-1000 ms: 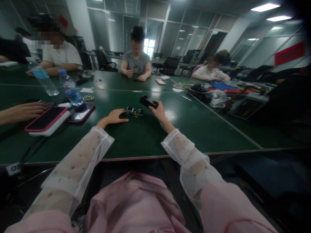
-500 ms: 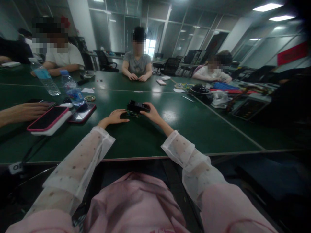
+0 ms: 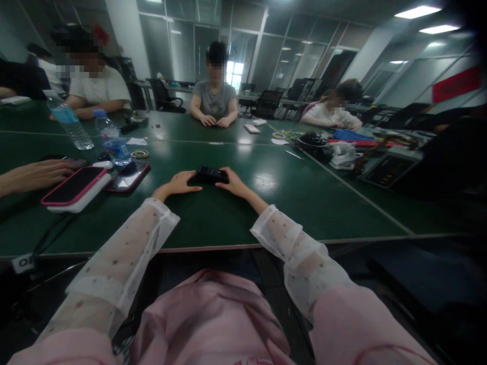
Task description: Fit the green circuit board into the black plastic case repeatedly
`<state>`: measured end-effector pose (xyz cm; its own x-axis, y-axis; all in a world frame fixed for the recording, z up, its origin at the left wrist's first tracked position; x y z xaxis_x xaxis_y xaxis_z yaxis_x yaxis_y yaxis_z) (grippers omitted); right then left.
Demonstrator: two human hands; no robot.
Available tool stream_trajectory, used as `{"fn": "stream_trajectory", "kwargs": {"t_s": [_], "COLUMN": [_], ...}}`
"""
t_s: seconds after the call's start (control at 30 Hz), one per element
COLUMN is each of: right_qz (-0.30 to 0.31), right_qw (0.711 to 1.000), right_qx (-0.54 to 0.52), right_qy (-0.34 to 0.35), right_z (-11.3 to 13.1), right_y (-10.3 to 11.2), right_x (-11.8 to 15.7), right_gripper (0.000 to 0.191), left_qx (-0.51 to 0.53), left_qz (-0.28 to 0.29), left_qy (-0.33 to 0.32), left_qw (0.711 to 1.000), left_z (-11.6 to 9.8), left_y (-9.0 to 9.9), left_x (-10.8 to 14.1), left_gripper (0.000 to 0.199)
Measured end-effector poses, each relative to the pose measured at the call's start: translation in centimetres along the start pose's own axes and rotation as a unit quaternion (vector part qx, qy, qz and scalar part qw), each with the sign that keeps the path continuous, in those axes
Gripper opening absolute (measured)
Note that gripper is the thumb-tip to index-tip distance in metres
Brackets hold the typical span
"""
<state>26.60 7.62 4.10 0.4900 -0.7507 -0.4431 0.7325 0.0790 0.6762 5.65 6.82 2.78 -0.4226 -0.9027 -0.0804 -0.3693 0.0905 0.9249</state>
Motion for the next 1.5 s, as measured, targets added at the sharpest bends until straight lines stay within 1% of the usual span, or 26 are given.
{"fn": "stream_trajectory", "kwargs": {"t_s": [0.17,0.37,0.53,0.7,1.07,1.33,1.5], "right_qz": [-0.006,-0.005,-0.009,-0.012,-0.011,-0.008,-0.010], "right_qw": [1.000,1.000,1.000,1.000,1.000,1.000,1.000], "right_qx": [-0.004,-0.005,-0.011,-0.009,0.006,0.008,0.010], "right_qy": [-0.007,-0.009,-0.013,-0.013,0.005,0.023,0.013], "right_z": [-0.3,-0.3,-0.5,-0.6,0.0,1.3,1.0], "right_y": [0.0,0.0,-0.1,0.0,0.0,0.3,0.2], "right_x": [0.0,-0.1,-0.2,-0.1,0.0,0.2,0.1], "right_gripper": [0.057,0.057,0.059,0.059,0.056,0.056,0.056], "left_qx": [-0.003,0.002,0.014,0.008,0.005,-0.006,-0.020], "left_qz": [0.000,-0.002,-0.020,-0.015,-0.009,-0.009,0.002], "left_qy": [-0.005,0.002,-0.026,-0.022,-0.021,-0.009,-0.016], "left_qw": [1.000,1.000,0.999,1.000,1.000,1.000,1.000], "left_z": [0.0,0.3,-0.1,0.1,0.4,0.1,0.0], "left_y": [0.0,-0.1,0.2,0.1,-0.1,0.0,-0.2], "left_x": [-0.1,-0.1,0.0,-0.2,-0.2,-0.1,-0.1], "left_gripper": [0.104,0.109,0.113,0.110,0.110,0.104,0.108]}}
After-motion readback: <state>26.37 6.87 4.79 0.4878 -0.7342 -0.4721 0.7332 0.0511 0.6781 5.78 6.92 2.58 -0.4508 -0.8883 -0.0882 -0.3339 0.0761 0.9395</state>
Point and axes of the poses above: each hand's wrist, its own x-axis away from the middle knuckle, its own y-axis out of the back of the hand, z = x × y, the point moved 9 cm from there along -x, towards the middle knuckle, and after that the axes turned 2 degrees about y, right-handed, at the moved point
